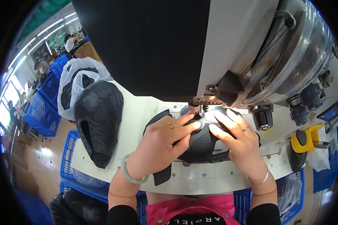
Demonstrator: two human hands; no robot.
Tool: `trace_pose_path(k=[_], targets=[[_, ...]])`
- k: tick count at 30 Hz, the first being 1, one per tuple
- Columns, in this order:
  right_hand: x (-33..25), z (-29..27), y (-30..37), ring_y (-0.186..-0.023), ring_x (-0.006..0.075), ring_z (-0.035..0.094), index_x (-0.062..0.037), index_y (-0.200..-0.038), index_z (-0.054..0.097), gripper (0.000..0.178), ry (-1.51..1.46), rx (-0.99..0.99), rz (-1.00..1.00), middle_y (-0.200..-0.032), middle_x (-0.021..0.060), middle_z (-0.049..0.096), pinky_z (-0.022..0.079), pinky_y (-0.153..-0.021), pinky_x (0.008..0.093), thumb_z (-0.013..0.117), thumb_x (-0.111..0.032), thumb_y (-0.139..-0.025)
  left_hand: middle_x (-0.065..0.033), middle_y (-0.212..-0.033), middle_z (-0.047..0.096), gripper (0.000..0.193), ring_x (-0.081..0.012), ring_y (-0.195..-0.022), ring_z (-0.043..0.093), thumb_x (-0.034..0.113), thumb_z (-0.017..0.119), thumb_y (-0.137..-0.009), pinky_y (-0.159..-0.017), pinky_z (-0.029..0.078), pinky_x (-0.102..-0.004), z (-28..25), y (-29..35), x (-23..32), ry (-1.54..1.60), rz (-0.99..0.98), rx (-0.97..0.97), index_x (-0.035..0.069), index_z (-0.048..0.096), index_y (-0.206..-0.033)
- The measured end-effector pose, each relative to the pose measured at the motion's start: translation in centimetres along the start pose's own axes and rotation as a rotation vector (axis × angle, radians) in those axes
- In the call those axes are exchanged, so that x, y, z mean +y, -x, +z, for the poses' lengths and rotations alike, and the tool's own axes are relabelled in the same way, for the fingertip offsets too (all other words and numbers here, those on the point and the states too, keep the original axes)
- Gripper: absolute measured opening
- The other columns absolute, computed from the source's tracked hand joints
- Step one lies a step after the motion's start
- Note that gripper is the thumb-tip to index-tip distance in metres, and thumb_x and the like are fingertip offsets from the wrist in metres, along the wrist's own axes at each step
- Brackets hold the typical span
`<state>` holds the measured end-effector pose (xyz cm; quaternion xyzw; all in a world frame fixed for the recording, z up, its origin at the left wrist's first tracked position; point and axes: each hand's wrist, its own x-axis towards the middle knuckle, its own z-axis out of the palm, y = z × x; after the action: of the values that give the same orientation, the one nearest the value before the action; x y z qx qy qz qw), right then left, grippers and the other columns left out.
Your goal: The recorder is using a heavy-duty industrial sewing machine to stitch together black leather components for shoe uppers in a manufacturing environment.
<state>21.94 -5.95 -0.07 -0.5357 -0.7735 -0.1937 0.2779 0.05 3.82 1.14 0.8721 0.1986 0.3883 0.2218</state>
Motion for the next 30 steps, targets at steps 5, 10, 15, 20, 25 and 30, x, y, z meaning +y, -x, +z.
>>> trace_pose_path(k=[5, 10, 15, 20, 25, 30], targets=[[-0.5, 0.2, 0.0, -0.117, 0.0341, 0.06, -0.0105, -0.106, 0.072, 0.044, -0.049, 0.034, 0.046, -0.126, 0.0093, 0.065, 0.051, -0.099, 0.041, 0.063, 0.008, -0.067, -0.016, -0.124, 0.067, 0.037, -0.027, -0.085, 0.063, -0.001, 0.068, -0.074, -0.079, 0.055, -0.0335, 0.1, 0.8, 0.6, -0.284, 0.173, -0.025, 0.003, 0.072, -0.111], [-0.6, 0.5, 0.0, -0.115, 0.0344, 0.061, -0.0099, -0.106, 0.071, 0.047, -0.054, 0.044, 0.076, -0.125, 0.0098, 0.066, 0.052, -0.097, 0.0419, 0.063, 0.01, -0.064, -0.0138, -0.129, 0.064, 0.038, -0.0271, -0.086, 0.061, 0.0, 0.07, -0.074, -0.078, 0.055, -0.0342, 0.1, 0.8, 0.4, -0.334, 0.21, -0.037, 0.003, 0.071, -0.112], [-0.2, 0.6, -0.2, -0.113, 0.0347, 0.062, -0.0077, -0.106, 0.071, 0.052, -0.099, 0.074, 0.081, -0.123, 0.0109, 0.066, 0.052, -0.095, 0.0415, 0.057, 0.013, -0.06, -0.0138, -0.128, 0.064, 0.037, -0.0267, -0.086, 0.06, 0.001, 0.069, -0.075, -0.078, 0.054, -0.0343, 0.5, 0.6, 0.2, -0.351, 0.222, -0.017, 0.003, 0.07, -0.112], [0.3, 1.1, -0.3, -0.11, 0.0345, 0.063, -0.0053, -0.105, 0.07, 0.053, -0.092, 0.074, 0.078, -0.119, 0.0127, 0.068, 0.053, -0.094, 0.0417, 0.054, 0.013, -0.059, -0.0128, -0.129, 0.063, 0.038, -0.0252, -0.085, 0.059, 0.002, 0.069, -0.075, -0.077, 0.054, -0.0337, 0.8, 0.3, 0.0, -0.383, 0.236, -0.001, 0.002, 0.069, -0.113], [1.3, 2.4, -0.7, -0.107, 0.0342, 0.064, -0.005, -0.105, 0.07, 0.052, -0.055, 0.162, -0.002, -0.117, 0.0132, 0.069, 0.052, -0.094, 0.0437, 0.056, 0.012, -0.058, -0.0104, -0.13, 0.063, 0.039, -0.0227, -0.084, 0.058, 0.004, 0.071, -0.074, -0.075, 0.054, -0.0327, 1.0, 0.2, -0.1, -0.514, 0.233, 0.0, 0.002, 0.068, -0.114], [2.0, 2.9, -0.5, -0.101, 0.0331, 0.066, -0.0054, -0.102, 0.072, 0.046, -0.064, 0.198, -0.029, -0.115, 0.0133, 0.07, 0.052, -0.091, 0.0436, 0.057, 0.007, -0.06, -0.0102, -0.129, 0.064, 0.042, -0.0217, -0.083, 0.06, 0.002, 0.069, -0.071, -0.073, 0.054, -0.0315, 1.1, 0.4, 0.4, -0.477, 0.192, 0.03, 0.003, 0.069, -0.113]])
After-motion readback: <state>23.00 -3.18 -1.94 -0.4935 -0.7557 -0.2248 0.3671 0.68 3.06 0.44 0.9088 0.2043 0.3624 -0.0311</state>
